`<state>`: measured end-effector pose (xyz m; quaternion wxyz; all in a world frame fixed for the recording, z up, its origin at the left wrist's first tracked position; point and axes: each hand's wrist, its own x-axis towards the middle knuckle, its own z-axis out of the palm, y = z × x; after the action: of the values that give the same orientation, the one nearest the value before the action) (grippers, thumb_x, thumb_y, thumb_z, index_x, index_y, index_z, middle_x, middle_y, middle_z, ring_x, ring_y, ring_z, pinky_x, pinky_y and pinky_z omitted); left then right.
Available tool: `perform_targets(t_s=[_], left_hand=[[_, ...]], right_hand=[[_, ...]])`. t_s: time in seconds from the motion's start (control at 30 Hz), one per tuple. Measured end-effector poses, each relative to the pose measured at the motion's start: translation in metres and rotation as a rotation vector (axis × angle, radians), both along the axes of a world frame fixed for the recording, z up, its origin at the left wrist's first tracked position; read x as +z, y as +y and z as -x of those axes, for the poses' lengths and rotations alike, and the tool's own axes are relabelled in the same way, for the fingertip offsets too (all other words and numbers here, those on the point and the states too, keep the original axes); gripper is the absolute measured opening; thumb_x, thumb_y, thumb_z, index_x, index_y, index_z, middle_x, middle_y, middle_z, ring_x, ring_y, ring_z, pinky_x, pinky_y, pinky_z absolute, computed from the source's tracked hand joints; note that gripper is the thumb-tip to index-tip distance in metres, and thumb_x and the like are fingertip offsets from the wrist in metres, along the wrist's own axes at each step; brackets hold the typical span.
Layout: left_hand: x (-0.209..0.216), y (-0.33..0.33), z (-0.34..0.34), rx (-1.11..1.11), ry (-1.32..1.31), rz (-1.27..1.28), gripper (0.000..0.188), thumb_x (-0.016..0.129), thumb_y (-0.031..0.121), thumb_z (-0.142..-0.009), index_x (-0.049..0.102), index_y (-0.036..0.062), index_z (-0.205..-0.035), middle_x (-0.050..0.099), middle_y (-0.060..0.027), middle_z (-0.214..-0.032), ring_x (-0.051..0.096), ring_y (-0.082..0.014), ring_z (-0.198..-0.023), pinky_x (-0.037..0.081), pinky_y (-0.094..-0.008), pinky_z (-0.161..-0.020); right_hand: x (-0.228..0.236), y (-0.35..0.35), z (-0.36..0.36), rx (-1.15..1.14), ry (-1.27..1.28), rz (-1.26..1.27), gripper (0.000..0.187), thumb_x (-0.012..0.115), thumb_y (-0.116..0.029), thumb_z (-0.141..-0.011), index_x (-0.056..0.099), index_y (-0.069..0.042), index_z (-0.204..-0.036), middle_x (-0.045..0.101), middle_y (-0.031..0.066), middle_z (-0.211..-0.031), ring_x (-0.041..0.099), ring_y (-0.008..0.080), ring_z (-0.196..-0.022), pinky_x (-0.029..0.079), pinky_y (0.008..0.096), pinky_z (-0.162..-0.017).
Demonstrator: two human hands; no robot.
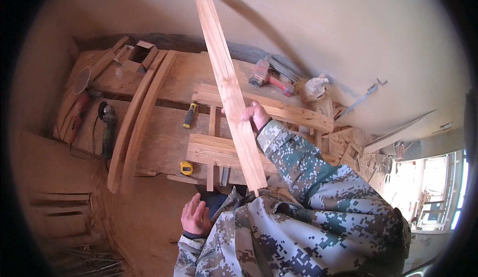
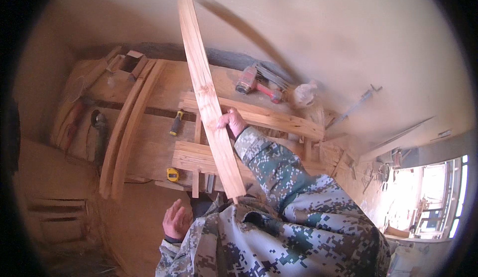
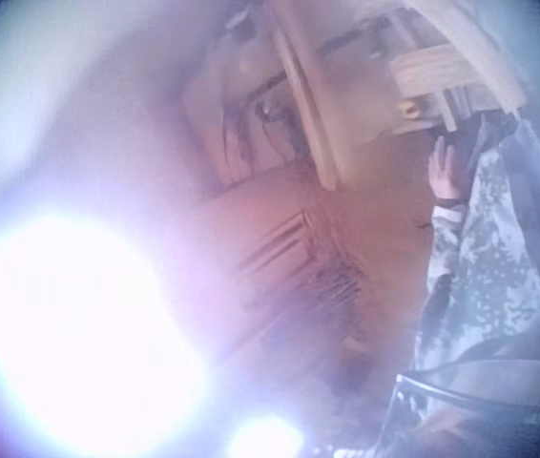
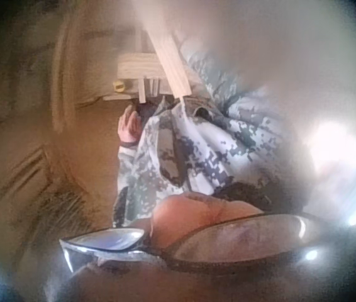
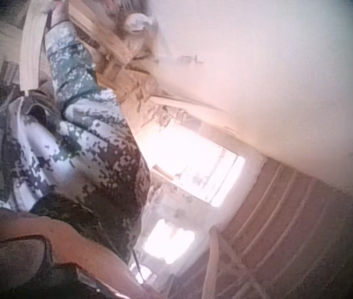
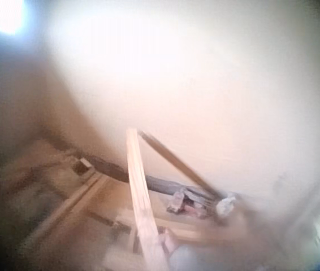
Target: The person arranges several wooden planks on a workbench, aligns them, and uses a square and pencil to mark measurements on the planks. The person repeatedly adjusts the planks and rechecks alignment before marking again.
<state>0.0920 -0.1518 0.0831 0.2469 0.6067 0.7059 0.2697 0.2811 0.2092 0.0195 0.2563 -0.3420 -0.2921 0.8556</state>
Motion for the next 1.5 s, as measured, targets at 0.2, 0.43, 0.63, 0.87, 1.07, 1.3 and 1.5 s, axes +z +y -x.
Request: perform_targets(t_s=[0.2, 0.43, 0.63, 0.87, 1.07, 1.3, 1.5], left_hand=[[-0.009, -0.002, 0.013, 0.072, -0.021, -0.035, 0.023, 0.069, 0.001, -0.076, 0.065, 0.0002, -0.098, 0.065, -0.021, -0.122, 0.064, -0.0389, -0.103, 0.052, -0.0464, -0.086], [-0.048, 0.04, 0.052, 0.031, -0.056, -0.123, 0.027, 0.07, 0.001, -0.074, 0.066, 0.0013, -0.101, 0.067, -0.0198, -0.12, 0.066, -0.0391, -0.098, 0.055, -0.0452, -0.082], [-0.028, 0.069, 0.121, 0.049, -0.063, -0.037, 0.025, 0.072, -0.003, -0.072, 0.067, 0.0012, -0.096, 0.069, -0.0189, -0.113, 0.069, -0.0346, -0.095, 0.057, -0.0406, -0.08], [0.016, 0.071, 0.166, 0.053, -0.015, 0.056, 0.025, 0.07, 0.005, -0.076, 0.069, 0.0028, -0.101, 0.067, -0.0193, -0.119, 0.068, -0.0369, -0.1, 0.056, -0.0443, -0.084], [0.046, 0.065, 0.18, 0.091, -0.024, 0.074, 0.023, 0.071, 0.005, -0.077, 0.069, 0.0012, -0.1, 0.068, -0.0182, -0.117, 0.067, -0.0361, -0.102, 0.056, -0.0422, -0.087], [0.033, 0.05, 0.179, 0.145, -0.051, 0.017, 0.023, 0.07, 0.0, -0.073, 0.069, -0.0007, -0.097, 0.07, -0.0181, -0.112, 0.069, -0.0356, -0.097, 0.057, -0.0407, -0.084], [-0.027, 0.016, 0.244, 0.374, 0.054, 0.074, 0.029, 0.075, 0.007, -0.074, 0.073, 0.0046, -0.102, 0.07, -0.0168, -0.112, 0.067, -0.035, -0.104, 0.055, -0.0407, -0.092]], right_hand=[[0.002, 0.01, -0.002, -0.005, 0.004, -0.022, 0.052, 0.062, -0.005, -0.058, 0.067, 0.009, -0.108, 0.072, 0.014, -0.093, 0.068, 0.0212, -0.08, 0.054, 0.0283, -0.078], [0.016, 0.035, -0.016, 0.212, -0.399, -0.355, 0.054, 0.066, -0.008, -0.056, 0.066, 0.008, -0.108, 0.066, 0.0059, -0.091, 0.059, 0.013, -0.08, 0.047, 0.0247, -0.072], [0.014, 0.03, -0.009, 0.525, -0.511, -0.474, 0.057, 0.066, -0.005, -0.061, 0.062, 0.004, -0.117, 0.061, -0.0008, -0.075, 0.053, 0.006, -0.063, 0.044, 0.0251, -0.056], [0.024, 0.011, 0.003, 0.709, -0.637, -0.85, 0.08, 0.076, -0.011, -0.061, 0.052, 0.006, -0.136, 0.067, 0.0206, -0.115, 0.064, 0.0278, -0.105, 0.051, 0.0352, -0.094], [0.027, 0.0, -0.006, 0.773, -1.079, -1.048, 0.075, 0.072, -0.008, -0.06, 0.058, -0.004, -0.133, 0.061, 0.0259, -0.119, 0.058, 0.0416, -0.113, 0.049, 0.0445, -0.098], [-0.019, -0.007, -0.051, 0.729, -1.323, -1.106, 0.062, 0.073, -0.004, -0.064, 0.06, -0.005, -0.124, 0.06, 0.0214, -0.124, 0.052, 0.0382, -0.125, 0.044, 0.046, -0.105], [-0.008, -0.014, -0.041, 0.783, -1.403, -1.223, 0.06, 0.076, -0.005, -0.066, 0.054, -0.009, -0.122, 0.057, 0.0156, -0.116, 0.053, 0.0357, -0.118, 0.046, 0.0473, -0.097]])
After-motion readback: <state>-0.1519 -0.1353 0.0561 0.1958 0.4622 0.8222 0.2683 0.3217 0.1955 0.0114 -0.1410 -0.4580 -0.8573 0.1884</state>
